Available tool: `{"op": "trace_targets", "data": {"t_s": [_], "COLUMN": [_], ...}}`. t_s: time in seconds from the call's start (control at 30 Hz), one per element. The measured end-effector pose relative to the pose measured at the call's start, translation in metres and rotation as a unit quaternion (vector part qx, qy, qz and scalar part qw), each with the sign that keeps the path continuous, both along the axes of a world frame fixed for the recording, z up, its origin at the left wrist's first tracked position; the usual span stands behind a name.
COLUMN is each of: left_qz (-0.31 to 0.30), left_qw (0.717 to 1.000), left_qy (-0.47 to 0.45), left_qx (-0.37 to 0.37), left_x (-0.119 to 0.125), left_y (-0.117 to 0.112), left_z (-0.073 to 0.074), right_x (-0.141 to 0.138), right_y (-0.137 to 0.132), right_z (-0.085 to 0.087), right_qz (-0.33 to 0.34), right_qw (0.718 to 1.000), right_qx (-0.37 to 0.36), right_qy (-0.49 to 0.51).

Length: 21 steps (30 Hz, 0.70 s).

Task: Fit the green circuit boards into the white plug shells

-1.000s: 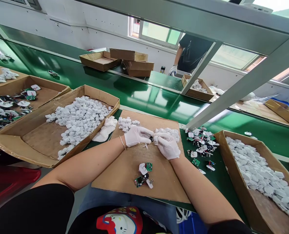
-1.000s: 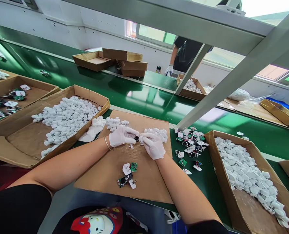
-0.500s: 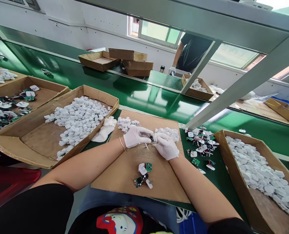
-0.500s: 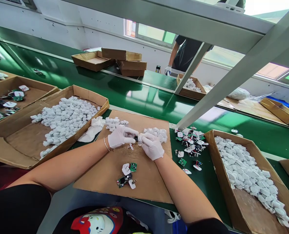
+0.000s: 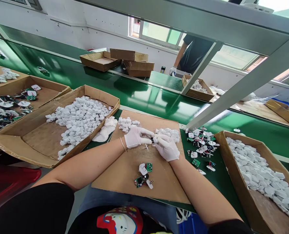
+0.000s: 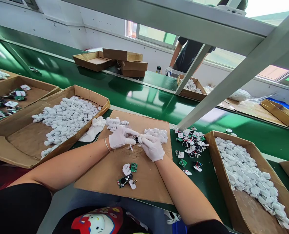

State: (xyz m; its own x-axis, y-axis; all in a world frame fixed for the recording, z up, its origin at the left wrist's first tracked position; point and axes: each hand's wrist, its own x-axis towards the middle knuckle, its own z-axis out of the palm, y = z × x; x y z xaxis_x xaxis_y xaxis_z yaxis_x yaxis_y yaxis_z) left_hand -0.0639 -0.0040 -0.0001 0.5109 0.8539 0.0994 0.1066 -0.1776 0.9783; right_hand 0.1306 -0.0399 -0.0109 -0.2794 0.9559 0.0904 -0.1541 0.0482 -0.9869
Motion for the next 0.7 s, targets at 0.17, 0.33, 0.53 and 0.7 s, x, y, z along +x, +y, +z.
{"op": "trace_targets", "data": {"t_s": [0.17,0.33,0.53,0.7], "left_qz": [0.006,0.014,-0.001,0.000], "left_qw": [0.999,0.998,0.997,0.997], "left_qy": [-0.041,-0.046,-0.028,-0.029], "left_qx": [0.005,0.047,0.075,0.073], "left_x": [0.003,0.003,0.002,0.002], "left_y": [-0.004,-0.008,-0.010,-0.012], "left_z": [0.000,0.005,0.008,0.010], "right_x": [-0.004,-0.010,-0.008,-0.007], "right_y": [-0.001,-0.004,-0.007,-0.008], "right_z": [0.001,0.003,0.012,0.014], "right_qz": [0.009,0.001,0.058,0.096], "right_qw": [0.996,0.985,0.977,0.975], "right_qx": [-0.066,-0.106,-0.158,-0.152], "right_qy": [0.055,0.133,0.127,0.133]}}
